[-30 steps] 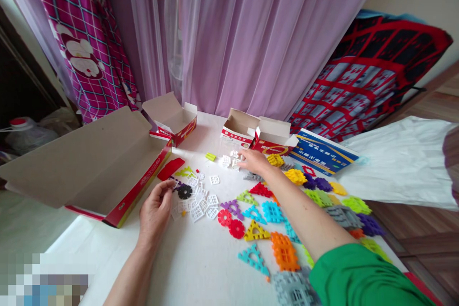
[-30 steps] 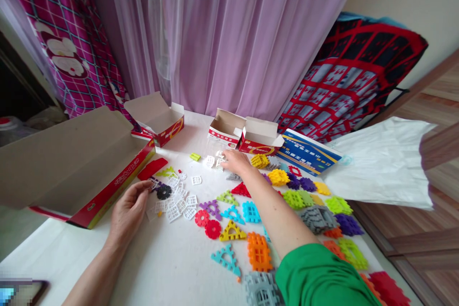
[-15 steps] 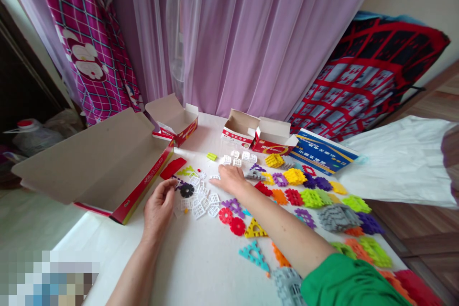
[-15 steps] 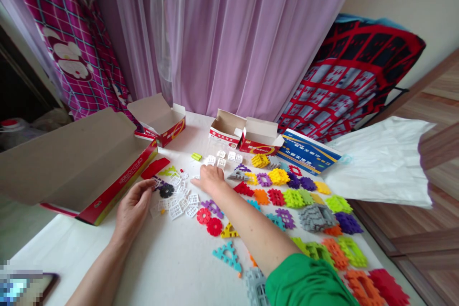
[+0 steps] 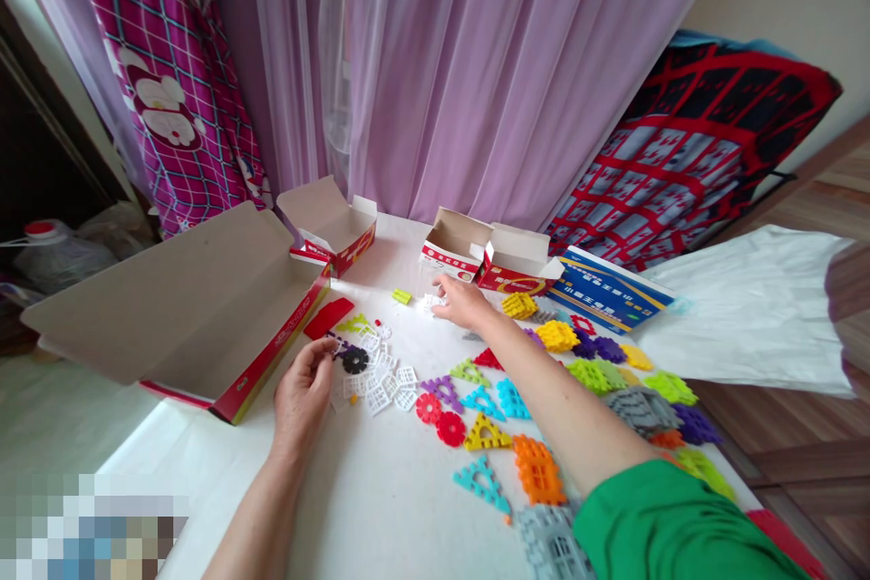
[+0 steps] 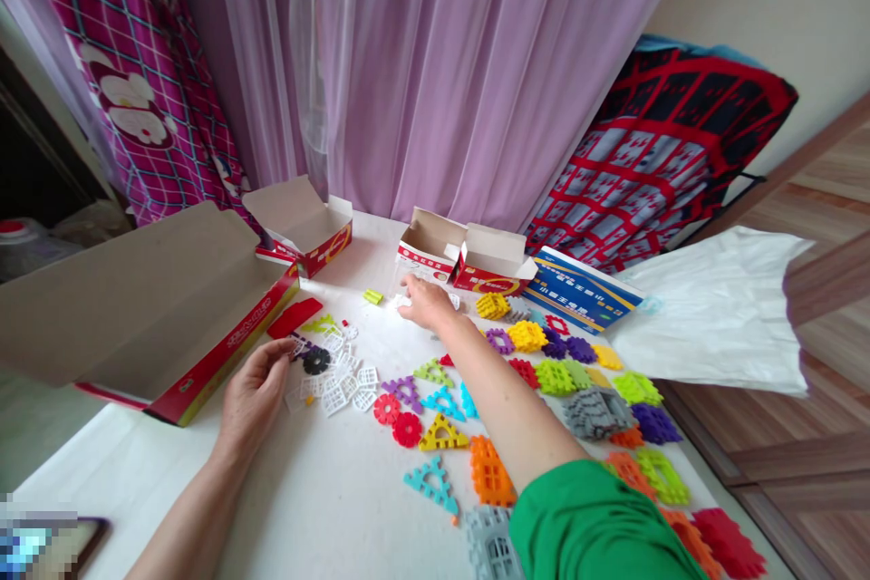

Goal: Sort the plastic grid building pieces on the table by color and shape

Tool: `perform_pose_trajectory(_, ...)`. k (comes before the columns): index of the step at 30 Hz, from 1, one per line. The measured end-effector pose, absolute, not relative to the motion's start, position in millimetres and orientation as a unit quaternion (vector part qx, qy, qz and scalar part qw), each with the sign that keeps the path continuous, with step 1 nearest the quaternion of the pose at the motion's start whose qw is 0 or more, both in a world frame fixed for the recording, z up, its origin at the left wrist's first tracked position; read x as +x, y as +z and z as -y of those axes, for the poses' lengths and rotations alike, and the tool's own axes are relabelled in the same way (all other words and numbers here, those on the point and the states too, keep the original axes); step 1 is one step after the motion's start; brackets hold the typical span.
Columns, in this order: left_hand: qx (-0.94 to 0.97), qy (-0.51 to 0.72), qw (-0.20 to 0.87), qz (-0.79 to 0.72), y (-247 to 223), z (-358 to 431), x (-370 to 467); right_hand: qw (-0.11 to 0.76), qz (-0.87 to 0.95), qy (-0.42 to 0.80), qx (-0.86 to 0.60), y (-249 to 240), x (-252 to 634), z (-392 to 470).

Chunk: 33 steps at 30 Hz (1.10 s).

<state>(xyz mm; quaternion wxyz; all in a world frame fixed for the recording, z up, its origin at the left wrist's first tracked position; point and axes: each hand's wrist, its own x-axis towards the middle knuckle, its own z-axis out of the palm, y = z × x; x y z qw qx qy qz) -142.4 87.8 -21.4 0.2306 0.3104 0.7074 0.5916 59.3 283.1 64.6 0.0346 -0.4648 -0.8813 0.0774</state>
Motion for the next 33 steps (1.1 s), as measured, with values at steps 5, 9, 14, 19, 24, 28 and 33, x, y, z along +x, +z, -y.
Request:
perform_pose_trajectory(5,0.314,0.593,0.230,-0.705,-21,-87,-142,0.013,0.894,0.069,-0.442,62,60,-307)
perform_pose_trajectory(9,0.311,0.594,0.226,-0.707,-19,-86,-141,0.004,0.898,0.064,-0.436,57,57,-310)
perform_pose_trajectory(14,0.312,0.593,0.231,-0.706,-20,-86,-142,-0.003,0.902,0.065,-0.427,59,56,-312)
perform_pose_trajectory(19,0.315,0.605,0.226,-0.695,-24,-87,-143,0.013,0.909,0.043,-0.415,64,51,-299)
perform_pose_trajectory(24,0.297,0.628,0.218,-0.685,-25,-89,-144,0.060,0.939,0.085,-0.327,55,16,-259)
perform_pose_trajectory(28,0.312,0.635,0.206,-0.676,-24,-89,-147,0.083,0.959,0.131,-0.237,33,-25,-229)
perform_pose_trajectory(33,0.352,0.609,0.159,-0.693,-28,-89,-146,0.047,0.973,0.126,-0.186,20,-29,-219)
